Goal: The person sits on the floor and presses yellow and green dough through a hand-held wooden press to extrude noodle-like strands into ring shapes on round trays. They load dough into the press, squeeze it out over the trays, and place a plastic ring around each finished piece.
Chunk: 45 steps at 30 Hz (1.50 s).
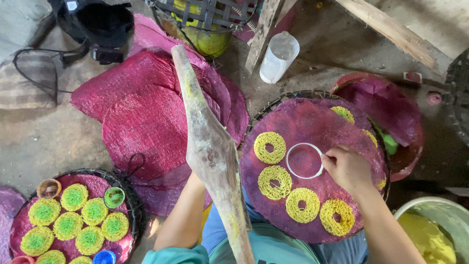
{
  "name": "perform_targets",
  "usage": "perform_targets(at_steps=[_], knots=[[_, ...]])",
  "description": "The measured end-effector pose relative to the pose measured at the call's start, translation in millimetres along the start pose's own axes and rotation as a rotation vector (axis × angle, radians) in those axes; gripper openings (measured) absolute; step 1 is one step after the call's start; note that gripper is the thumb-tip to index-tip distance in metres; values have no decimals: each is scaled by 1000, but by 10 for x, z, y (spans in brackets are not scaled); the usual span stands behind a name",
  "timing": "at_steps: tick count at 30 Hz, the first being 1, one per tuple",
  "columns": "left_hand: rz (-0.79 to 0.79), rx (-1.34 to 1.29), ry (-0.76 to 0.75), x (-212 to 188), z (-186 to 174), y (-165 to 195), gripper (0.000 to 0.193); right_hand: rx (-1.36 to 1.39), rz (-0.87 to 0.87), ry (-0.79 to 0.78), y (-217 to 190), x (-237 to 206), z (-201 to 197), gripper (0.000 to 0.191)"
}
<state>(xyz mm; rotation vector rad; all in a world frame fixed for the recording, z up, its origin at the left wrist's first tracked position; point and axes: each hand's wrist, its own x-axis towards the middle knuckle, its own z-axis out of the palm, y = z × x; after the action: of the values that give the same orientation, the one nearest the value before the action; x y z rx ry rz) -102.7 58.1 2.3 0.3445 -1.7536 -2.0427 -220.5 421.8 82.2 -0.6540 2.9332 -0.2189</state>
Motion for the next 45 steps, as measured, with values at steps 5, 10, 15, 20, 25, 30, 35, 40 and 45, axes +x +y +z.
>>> perform_targets(at_steps=[5, 10, 15, 20, 25, 30, 35, 40, 45], knots=[[-13, 38, -55, -11, 68, 60, 56, 7, -11, 49, -43, -38, 131, 24], [-27, 298, -192, -138, 99, 389, 56, -33, -10, 71, -76, -115, -45, 31], [470, 801, -233, -258, 533, 734, 55, 691, -292, -88, -207, -540, -188, 69], [409, 406, -608, -19, 1042, 946, 81, 1510, -76, -582, -154, -957, -36, 87], [-210, -1045, -790, 622, 1408, 1090, 93, 1471, 581, -477, 616, -1208, 7, 68], [-249, -1550, -923, 920, 1932, 787, 91, 1945, 473, -763, 1220, -1166, -50, 64], [-286, -1464, -650, 918, 2196, 236, 78, 1183, 944, -436, 1396, -941, -190, 70], [-318, -1448, -582, 891, 2159, -76, 65, 964, 862, -508, 1433, -777, -72, 78], [-322, -1376, -474, 869, 1911, -129, 60, 961, 615, -521, 1356, -720, 174, 70]])
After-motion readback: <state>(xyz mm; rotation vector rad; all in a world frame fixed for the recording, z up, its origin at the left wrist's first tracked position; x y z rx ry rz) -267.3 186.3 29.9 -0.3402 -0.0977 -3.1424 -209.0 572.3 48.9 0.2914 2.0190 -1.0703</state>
